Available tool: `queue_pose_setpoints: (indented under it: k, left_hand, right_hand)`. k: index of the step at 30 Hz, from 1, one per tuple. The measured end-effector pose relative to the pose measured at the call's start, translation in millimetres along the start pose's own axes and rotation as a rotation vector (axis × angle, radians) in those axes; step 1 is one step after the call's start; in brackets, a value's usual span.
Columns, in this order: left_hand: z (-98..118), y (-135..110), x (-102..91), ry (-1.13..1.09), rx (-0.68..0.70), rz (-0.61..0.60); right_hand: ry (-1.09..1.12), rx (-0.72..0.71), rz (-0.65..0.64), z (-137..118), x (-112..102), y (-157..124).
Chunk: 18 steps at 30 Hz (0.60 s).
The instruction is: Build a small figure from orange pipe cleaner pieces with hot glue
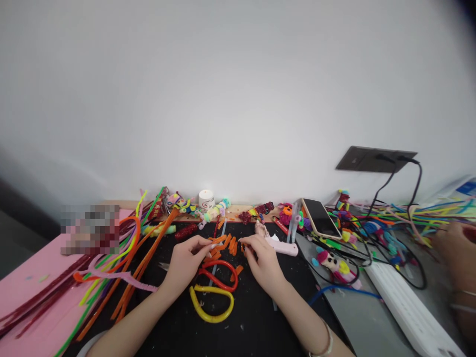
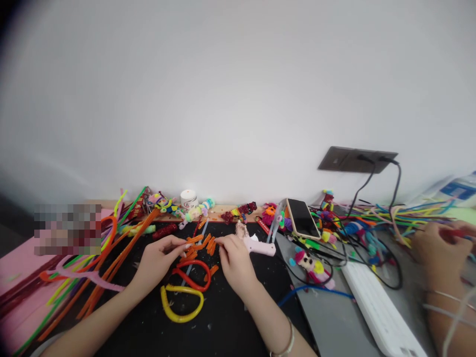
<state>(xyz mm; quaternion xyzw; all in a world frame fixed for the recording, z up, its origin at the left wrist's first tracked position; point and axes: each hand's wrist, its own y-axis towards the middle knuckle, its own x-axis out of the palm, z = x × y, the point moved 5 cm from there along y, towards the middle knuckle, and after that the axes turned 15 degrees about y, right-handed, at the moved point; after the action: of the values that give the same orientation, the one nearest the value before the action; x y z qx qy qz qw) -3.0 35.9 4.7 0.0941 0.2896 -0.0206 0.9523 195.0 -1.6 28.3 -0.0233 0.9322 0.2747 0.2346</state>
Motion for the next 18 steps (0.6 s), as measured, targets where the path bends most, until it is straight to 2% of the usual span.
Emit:
queue_pose_setpoints:
  k: [7,12,18]
  left_hand:
    - [-6,0,1.8,0.026,-0.023,-0.033]
    - [-10,2,1.6,0.062,-0.038,-0.027]
    - [-14,3,2.6,0.087,-0.059,-0.044]
  right_hand:
    - [0.049,-0.042,0.163,6,-2,-2]
    - [0.106,-0.071,0.219,4,-3,-1]
    - [0.226,0.086,0.292,7,0,10]
